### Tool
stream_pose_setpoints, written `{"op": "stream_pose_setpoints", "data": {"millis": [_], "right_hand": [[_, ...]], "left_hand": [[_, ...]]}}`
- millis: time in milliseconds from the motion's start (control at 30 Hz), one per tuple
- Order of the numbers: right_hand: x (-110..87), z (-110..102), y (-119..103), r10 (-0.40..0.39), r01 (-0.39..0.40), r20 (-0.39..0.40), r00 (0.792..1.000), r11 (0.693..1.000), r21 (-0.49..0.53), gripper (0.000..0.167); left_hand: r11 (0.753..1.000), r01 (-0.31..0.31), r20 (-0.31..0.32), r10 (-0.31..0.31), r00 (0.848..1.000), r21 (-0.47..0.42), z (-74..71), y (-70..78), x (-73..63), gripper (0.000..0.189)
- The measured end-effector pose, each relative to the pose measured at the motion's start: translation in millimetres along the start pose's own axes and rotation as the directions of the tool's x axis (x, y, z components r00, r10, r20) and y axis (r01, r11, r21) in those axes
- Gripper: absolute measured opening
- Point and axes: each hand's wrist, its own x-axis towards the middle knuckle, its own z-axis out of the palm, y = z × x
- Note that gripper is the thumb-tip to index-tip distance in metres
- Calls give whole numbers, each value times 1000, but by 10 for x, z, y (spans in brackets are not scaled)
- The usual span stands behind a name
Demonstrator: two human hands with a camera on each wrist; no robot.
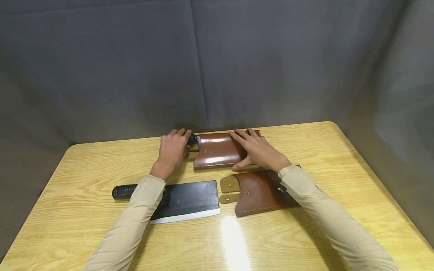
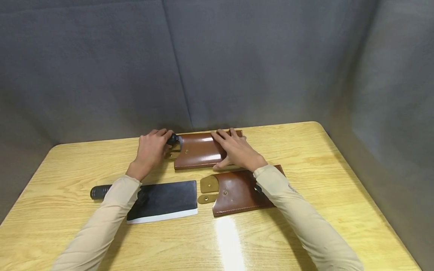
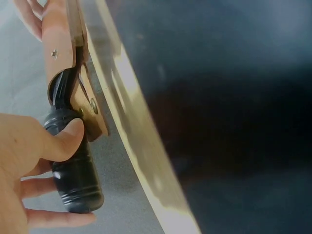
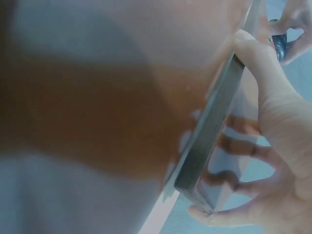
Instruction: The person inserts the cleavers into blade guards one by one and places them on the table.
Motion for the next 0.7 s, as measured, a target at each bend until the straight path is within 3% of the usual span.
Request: {"op": "stream_pose_setpoints", "data": {"millis": [100,267,700], "right_hand": [[19,10,-7,-2,2,-5,1000,1000,6,124],[54,81,2,-14,14,1,1000,1000,13,123],[16,95,84,9,-12,40,999,998,65,119]], "left_hand": [[1000,-15,-15,15,1000,10,10,2,6,37],[1000,-10,18,10,1000,26,11,-7,10,35],[999,-3,52,5,999,-45,97,-7,60,36]]}}
